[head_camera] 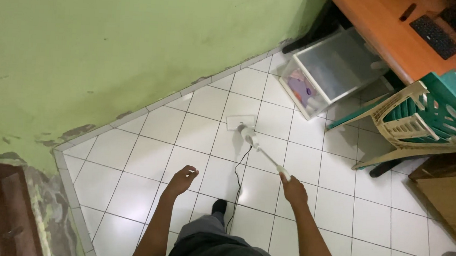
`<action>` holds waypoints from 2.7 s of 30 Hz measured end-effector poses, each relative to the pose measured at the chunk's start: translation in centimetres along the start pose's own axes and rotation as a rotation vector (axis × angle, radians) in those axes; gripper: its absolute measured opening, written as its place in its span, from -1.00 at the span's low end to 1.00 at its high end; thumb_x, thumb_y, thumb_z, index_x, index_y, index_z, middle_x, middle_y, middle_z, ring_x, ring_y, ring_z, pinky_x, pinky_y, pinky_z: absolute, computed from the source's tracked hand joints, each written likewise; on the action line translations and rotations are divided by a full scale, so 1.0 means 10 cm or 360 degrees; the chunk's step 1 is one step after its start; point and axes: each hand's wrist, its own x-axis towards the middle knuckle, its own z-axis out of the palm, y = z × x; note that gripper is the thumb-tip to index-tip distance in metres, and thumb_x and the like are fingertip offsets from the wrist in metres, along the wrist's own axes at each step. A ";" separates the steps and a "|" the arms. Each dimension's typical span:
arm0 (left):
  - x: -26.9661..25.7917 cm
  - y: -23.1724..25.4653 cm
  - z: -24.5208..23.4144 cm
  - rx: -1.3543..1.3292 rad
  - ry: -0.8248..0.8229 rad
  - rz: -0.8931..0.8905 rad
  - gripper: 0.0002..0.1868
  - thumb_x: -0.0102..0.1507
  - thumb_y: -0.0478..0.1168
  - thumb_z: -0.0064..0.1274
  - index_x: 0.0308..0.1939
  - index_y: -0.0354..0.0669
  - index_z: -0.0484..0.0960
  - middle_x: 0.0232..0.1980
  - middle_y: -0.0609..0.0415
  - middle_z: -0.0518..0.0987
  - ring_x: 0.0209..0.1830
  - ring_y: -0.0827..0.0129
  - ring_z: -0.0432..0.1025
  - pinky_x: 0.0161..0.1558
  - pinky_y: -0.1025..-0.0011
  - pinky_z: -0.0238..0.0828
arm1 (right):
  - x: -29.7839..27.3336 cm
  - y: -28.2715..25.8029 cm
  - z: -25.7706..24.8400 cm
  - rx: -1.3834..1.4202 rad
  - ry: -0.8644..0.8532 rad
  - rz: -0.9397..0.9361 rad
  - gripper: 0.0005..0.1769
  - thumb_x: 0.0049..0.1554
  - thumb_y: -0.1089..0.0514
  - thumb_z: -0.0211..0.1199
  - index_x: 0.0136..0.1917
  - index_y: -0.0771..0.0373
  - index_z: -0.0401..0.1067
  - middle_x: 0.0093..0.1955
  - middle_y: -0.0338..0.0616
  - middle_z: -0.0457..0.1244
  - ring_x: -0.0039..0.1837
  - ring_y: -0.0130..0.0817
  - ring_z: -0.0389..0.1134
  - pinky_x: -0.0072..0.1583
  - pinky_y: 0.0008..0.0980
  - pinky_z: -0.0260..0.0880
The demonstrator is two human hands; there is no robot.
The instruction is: The person organizes desk items then mops the floor in a home office environment.
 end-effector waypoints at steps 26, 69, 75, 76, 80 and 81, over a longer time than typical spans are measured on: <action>0.65 -0.21 -0.26 0.0058 -0.0040 -0.0150 -0.48 0.31 0.19 0.03 0.18 -0.04 0.57 0.12 -0.15 0.64 0.18 0.05 0.52 0.16 0.20 0.45 | -0.26 -0.36 -1.39 -0.0638 0.0140 0.0361 -0.09 0.06 -0.74 -0.05 -0.06 0.04 0.69 -0.26 -0.14 0.45 -0.17 -0.20 0.49 -0.14 -0.23 0.47; -0.15 -0.94 -0.21 -0.0092 0.0105 -0.0156 -0.48 0.31 0.21 0.05 0.14 -0.08 0.59 0.04 -0.16 0.68 0.10 0.06 0.55 0.12 0.21 0.47 | -0.68 -0.30 -0.96 -0.0602 0.0114 0.0013 -0.16 0.07 -0.63 0.03 -0.02 0.13 0.66 -0.26 -0.01 0.47 -0.17 -0.08 0.53 -0.07 -0.13 0.53; -0.18 -1.11 -0.23 -0.0172 0.0173 -0.0265 -0.49 0.30 0.21 0.06 0.14 -0.03 0.59 0.04 -0.14 0.66 0.12 0.09 0.53 0.15 0.22 0.45 | -0.19 -0.77 -0.76 -0.0515 -0.0068 -0.0047 -0.08 0.09 -0.65 0.01 -0.09 0.24 0.67 -0.24 0.02 0.47 -0.14 -0.08 0.53 -0.05 -0.11 0.52; -0.14 -1.14 -0.26 -0.0179 0.0186 -0.0265 -0.49 0.30 0.21 0.06 0.14 -0.03 0.59 0.04 -0.14 0.66 0.12 0.09 0.53 0.15 0.22 0.45 | -0.04 -0.82 -0.65 -0.0518 -0.0064 -0.0061 -0.08 0.09 -0.65 0.01 -0.09 0.24 0.67 -0.24 0.02 0.47 -0.14 -0.08 0.53 -0.05 -0.11 0.52; -0.16 -1.28 -0.26 -0.0183 0.0201 -0.0359 -0.51 0.28 0.19 0.07 0.13 -0.02 0.61 0.02 -0.12 0.68 0.09 0.08 0.56 0.13 0.23 0.47 | 0.29 -0.99 -0.20 -0.0383 -0.0137 -0.0095 -0.05 0.06 -0.66 0.06 -0.12 0.31 0.63 -0.21 0.09 0.44 -0.13 -0.07 0.48 -0.04 -0.10 0.47; -0.16 -1.30 -0.26 -0.0183 0.0187 -0.0394 -0.51 0.28 0.18 0.06 0.13 -0.03 0.61 0.00 -0.11 0.69 0.07 0.07 0.57 0.11 0.23 0.48 | 0.33 -1.06 -0.09 -0.0334 -0.0215 -0.0029 -0.05 0.05 -0.66 0.05 -0.14 0.33 0.61 -0.22 0.09 0.45 -0.16 -0.09 0.50 -0.05 -0.10 0.49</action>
